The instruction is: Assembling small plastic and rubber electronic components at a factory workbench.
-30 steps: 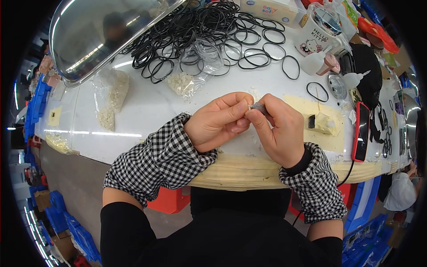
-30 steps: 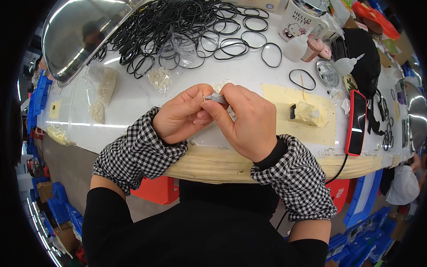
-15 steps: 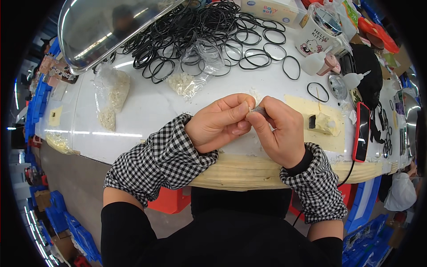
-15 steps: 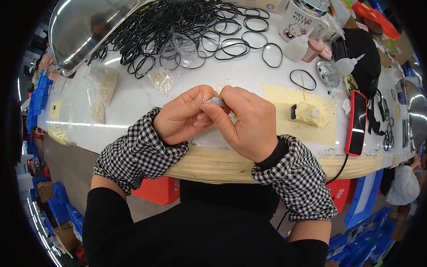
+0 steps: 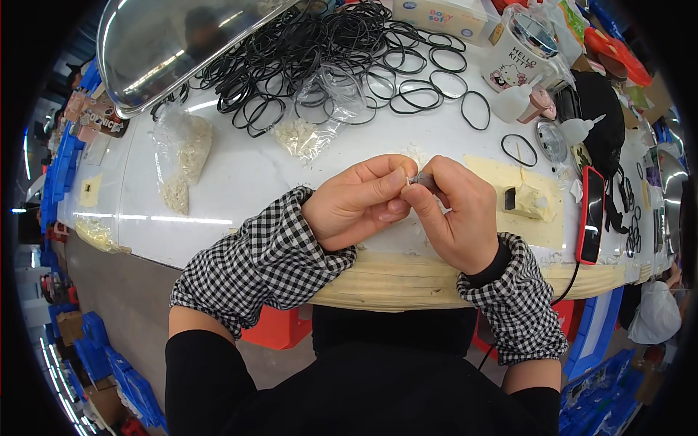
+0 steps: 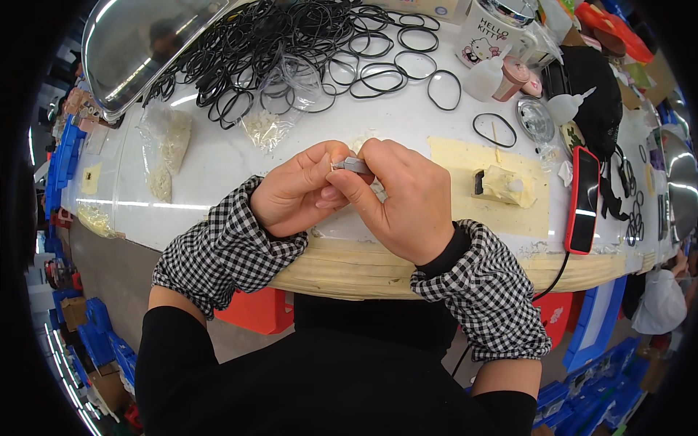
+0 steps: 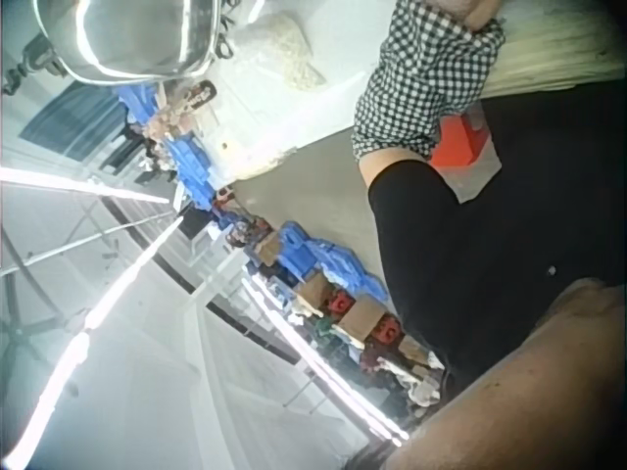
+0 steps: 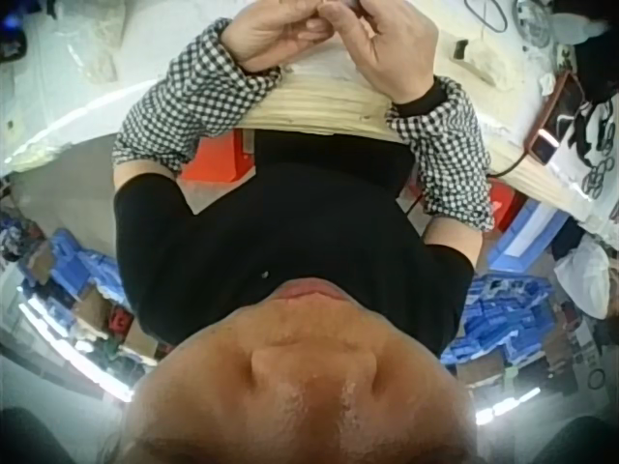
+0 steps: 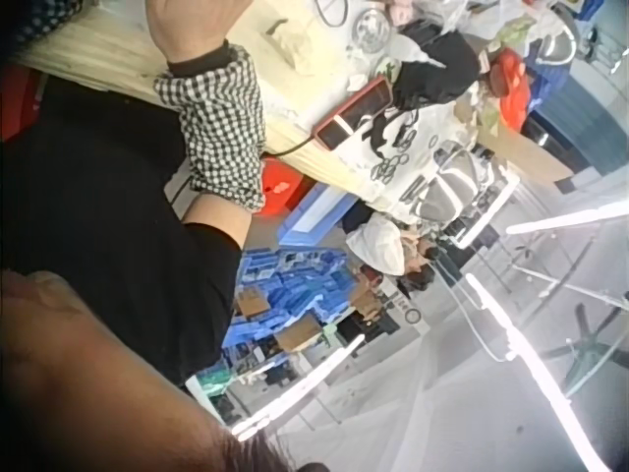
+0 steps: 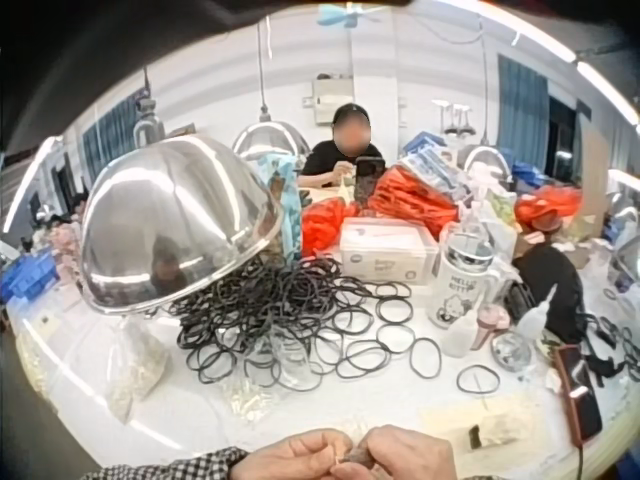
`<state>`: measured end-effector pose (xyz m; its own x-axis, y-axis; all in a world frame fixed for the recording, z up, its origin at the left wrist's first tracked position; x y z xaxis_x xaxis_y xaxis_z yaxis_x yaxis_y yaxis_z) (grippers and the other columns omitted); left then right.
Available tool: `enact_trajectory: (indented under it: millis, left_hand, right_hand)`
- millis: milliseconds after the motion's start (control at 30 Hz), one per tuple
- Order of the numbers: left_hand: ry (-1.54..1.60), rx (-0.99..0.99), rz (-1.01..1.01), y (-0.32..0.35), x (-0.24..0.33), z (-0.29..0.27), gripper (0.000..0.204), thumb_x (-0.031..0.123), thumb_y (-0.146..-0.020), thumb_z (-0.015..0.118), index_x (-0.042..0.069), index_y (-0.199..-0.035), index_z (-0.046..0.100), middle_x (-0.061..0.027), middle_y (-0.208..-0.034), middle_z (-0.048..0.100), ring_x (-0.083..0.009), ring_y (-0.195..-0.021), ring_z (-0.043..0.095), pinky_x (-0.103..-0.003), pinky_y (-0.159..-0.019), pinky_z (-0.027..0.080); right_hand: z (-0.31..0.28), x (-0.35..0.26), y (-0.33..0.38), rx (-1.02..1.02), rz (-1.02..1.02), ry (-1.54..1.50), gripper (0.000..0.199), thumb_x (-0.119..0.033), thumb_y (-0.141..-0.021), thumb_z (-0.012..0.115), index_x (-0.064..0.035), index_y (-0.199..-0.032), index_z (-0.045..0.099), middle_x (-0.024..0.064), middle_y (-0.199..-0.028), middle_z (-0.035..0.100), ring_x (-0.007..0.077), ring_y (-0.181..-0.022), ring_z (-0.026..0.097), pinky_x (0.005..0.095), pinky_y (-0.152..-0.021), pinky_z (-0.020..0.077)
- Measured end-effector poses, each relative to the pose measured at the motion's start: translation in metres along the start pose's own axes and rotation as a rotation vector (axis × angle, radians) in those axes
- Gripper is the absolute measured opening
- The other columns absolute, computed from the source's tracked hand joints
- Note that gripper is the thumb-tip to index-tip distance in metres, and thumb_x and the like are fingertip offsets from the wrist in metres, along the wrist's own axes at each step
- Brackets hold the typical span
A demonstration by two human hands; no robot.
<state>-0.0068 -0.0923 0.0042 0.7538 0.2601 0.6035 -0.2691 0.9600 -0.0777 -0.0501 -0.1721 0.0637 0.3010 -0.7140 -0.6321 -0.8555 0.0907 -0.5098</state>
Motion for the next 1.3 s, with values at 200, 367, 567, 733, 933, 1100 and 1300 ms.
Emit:
enact_trajectory:
  millis: [200,367,567,733,933,1100,1300]
  left_hand:
    - [0.052,0.035,-0.008,0.001,0.002,-0.001,0.016,0.02,-0.097,0.048,0.006,-0.101,0.052,0.0012,-0.088,0.049,-0.0063,-0.077,0.044,-0.019,-0.073,0.04]
    - [0.102,0.314,0.103,0.007,0.019,-0.035,0.01,0.01,-0.091,0.053,0.001,-0.097,0.054,-0.0108,-0.105,0.058,-0.0137,-0.092,0.057,-0.023,-0.082,0.05]
    - [0.187,0.487,0.145,0.009,0.019,-0.049,0.012,0.005,-0.091,0.047,-0.002,-0.099,0.052,-0.0141,-0.1,0.057,-0.017,-0.086,0.056,-0.024,-0.075,0.05]
    - [0.16,0.483,0.136,0.01,0.019,-0.049,0.016,0.005,-0.09,0.049,-0.003,-0.103,0.052,-0.0133,-0.098,0.057,-0.0178,-0.085,0.057,-0.024,-0.074,0.05]
    - [0.135,0.492,0.154,0.011,0.022,-0.051,0.015,0.006,-0.091,0.049,-0.003,-0.102,0.053,-0.012,-0.095,0.058,-0.0172,-0.084,0.057,-0.024,-0.072,0.05]
    - [0.128,0.509,0.147,0.011,0.024,-0.051,0.014,0.006,-0.091,0.049,-0.002,-0.101,0.053,-0.011,-0.093,0.058,-0.0164,-0.082,0.056,-0.024,-0.07,0.049]
    - [-0.016,0.552,0.093,0.01,0.022,-0.048,0.014,0.011,-0.092,0.052,0.0,-0.101,0.055,-0.0065,-0.092,0.058,-0.0113,-0.08,0.055,-0.021,-0.07,0.048]
  right_hand:
    - [0.0,0.004,0.0,-0.073,0.056,-0.047,0.03,-0.027,-0.084,0.065,-0.0041,-0.069,0.053,0.0062,-0.058,0.051,0.0209,-0.048,0.051,0.0301,-0.044,0.0376]
    - [0.001,0.02,-0.005,-0.353,0.142,-0.004,0.027,-0.026,-0.077,0.07,-0.0034,-0.069,0.056,0.0062,-0.062,0.055,0.0222,-0.053,0.054,0.0321,-0.049,0.0409]
    - [0.013,0.019,0.011,-0.631,0.06,0.148,0.016,-0.018,-0.073,0.069,-0.0042,-0.074,0.061,0.0075,-0.071,0.06,0.0271,-0.068,0.06,0.0369,-0.059,0.0465]
    - [0.022,0.016,0.017,-0.655,0.043,0.185,0.014,-0.016,-0.075,0.066,-0.0037,-0.075,0.06,0.0084,-0.074,0.061,0.0288,-0.072,0.061,0.0383,-0.062,0.047]
    - [0.018,0.019,0.011,-0.598,0.103,0.178,0.014,-0.017,-0.077,0.065,-0.0038,-0.077,0.06,0.0089,-0.074,0.06,0.0293,-0.073,0.061,0.0391,-0.062,0.047]
    - [0.025,0.014,0.016,-0.645,0.094,0.164,0.014,-0.016,-0.077,0.066,-0.0039,-0.079,0.06,0.009,-0.074,0.059,0.0294,-0.072,0.061,0.0388,-0.062,0.0469]
    - [0.024,0.012,0.017,-0.554,0.065,0.152,0.016,-0.015,-0.078,0.066,-0.0037,-0.085,0.057,0.0091,-0.08,0.058,0.0297,-0.071,0.059,0.0376,-0.061,0.0465]
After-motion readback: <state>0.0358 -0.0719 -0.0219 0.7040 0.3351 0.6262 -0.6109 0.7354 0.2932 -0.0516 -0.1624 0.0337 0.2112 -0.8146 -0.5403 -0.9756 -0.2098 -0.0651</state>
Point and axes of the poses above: each hand's wrist, its own y-axis away from the middle knuckle, its own z-axis out of the palm, x = y × z, the point moved 8 cm from there along -y, towards the middle knuckle
